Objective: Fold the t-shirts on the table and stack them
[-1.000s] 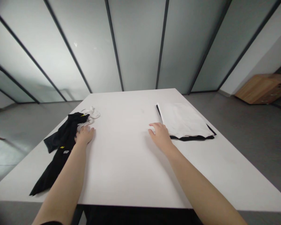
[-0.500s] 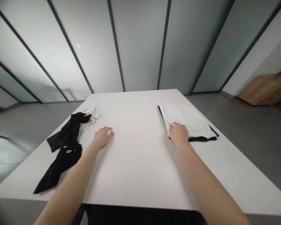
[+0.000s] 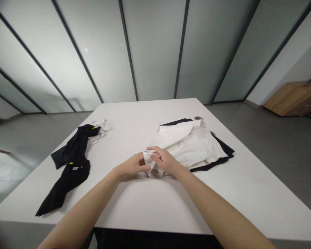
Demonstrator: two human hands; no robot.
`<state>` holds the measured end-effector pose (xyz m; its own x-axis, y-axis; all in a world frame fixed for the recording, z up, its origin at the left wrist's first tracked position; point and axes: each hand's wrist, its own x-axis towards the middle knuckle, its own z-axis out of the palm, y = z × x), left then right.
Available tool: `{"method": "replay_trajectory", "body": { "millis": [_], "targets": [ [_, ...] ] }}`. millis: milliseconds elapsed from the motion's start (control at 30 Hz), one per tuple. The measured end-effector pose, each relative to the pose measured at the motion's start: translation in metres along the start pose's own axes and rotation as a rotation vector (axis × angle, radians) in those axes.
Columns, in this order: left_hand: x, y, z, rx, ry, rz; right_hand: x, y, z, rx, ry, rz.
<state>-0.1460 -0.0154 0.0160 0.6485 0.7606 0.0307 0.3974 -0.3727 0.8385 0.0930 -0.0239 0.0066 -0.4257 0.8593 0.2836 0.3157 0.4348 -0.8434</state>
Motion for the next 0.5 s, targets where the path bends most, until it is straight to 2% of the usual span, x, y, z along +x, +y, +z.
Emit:
{"method": "replay_trajectory", "body": {
  "millis": [67,133,300,400,500],
  "targets": [
    [0.004,0.000,0.005,-0.116,0.014,-0.087,-0.002,0.001,0.006,0.079,-0.084,0.008],
    [0.008,-0.004,0.006,-0.196,0.052,-0.141,-0.004,0.001,0.006,0.100,-0.093,-0.011],
    [0.015,-0.021,0.003,-0.434,0.138,-0.185,-0.003,-0.006,0.005,-0.074,-0.058,-0.189],
    [0.019,-0.027,-0.001,-0.662,0.319,-0.206,-0.002,-0.008,0.001,-0.199,-0.075,-0.335],
    [0.022,-0.029,-0.016,-0.976,0.547,-0.205,-0.002,-0.004,-0.006,-0.308,-0.106,-0.362]
  ]
}}
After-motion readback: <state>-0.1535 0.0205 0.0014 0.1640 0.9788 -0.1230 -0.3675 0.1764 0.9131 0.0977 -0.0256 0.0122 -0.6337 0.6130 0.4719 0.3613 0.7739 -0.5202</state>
